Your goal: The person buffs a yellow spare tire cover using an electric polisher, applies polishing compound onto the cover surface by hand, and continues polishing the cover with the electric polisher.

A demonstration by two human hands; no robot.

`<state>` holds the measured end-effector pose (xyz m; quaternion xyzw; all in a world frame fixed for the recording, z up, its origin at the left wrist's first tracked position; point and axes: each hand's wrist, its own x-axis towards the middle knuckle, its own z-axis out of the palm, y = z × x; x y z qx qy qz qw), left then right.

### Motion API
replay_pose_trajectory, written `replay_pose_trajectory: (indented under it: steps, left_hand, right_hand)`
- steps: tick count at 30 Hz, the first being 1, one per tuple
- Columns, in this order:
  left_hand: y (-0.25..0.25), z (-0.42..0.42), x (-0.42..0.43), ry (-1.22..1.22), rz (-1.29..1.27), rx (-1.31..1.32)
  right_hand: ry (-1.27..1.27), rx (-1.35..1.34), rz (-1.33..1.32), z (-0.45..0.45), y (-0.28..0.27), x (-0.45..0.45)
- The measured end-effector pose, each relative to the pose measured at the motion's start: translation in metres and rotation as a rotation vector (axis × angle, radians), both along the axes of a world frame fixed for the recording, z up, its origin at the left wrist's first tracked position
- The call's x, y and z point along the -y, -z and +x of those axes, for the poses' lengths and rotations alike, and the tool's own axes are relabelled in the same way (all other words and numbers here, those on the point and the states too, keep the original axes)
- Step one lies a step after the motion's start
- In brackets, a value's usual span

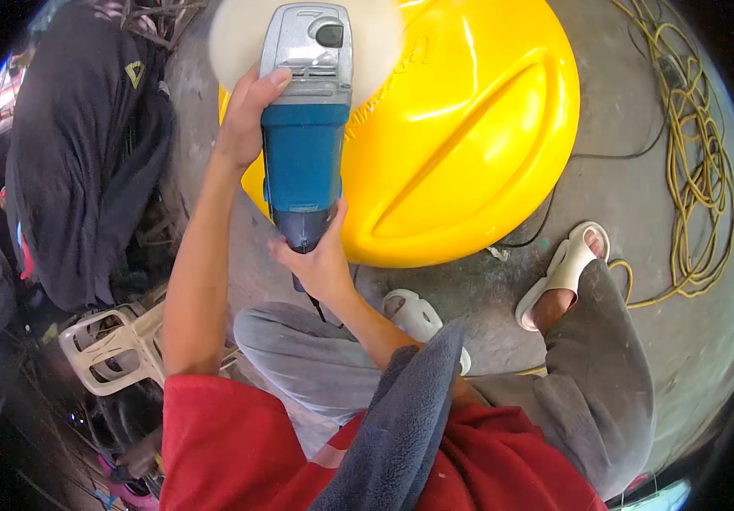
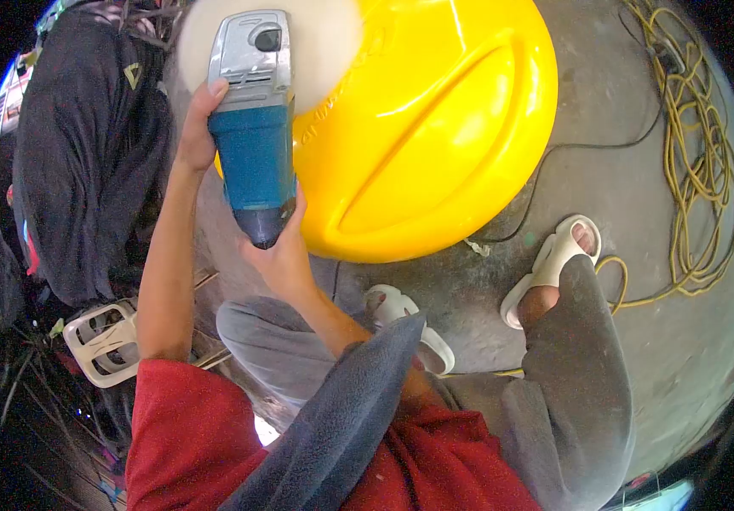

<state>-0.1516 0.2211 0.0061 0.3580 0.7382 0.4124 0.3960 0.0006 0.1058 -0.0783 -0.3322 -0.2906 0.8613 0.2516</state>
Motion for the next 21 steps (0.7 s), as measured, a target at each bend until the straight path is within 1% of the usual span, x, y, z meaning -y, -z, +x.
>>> replay_pose_trajectory:
  steps: [1,4,6,13,15,16,18,21]
  left_hand:
    - [0.000,0.000,-0.002,-0.010,-0.002,-0.004]
    - [0.002,-0.003,0.003,-0.009,0.006,-0.003]
    - [0.001,-0.002,0.011,-0.038,-0.004,-0.026]
    - [0.002,-0.007,0.059,-0.121,-0.027,-0.059]
    - [0.001,0.000,0.072,-0.150,-0.019,-0.029]
    - [0.000,0.003,0.078,-0.170,-0.013,0.001]
    - [0.003,0.001,0.096,-0.164,-0.014,0.010]
    - [0.003,0.003,0.117,-0.163,-0.026,0.024]
  right_hand:
    - [0.006,-0.012,-0.032,-0.001,-0.001,-0.002]
    - [0.017,0.011,0.042,-0.001,0.001,-0.001]
    - [0.040,0.058,0.194,-0.002,0.003,0.006]
    - [-0.051,0.116,0.212,0.004,0.007,0.043]
    - [-0.126,0.117,0.119,0.011,-0.001,0.048]
    - [-0.134,0.116,0.119,0.012,-0.001,0.054]
    - [-0.082,0.089,0.123,0.013,0.001,0.070]
    - [-0.072,0.059,0.109,0.018,0.001,0.088]
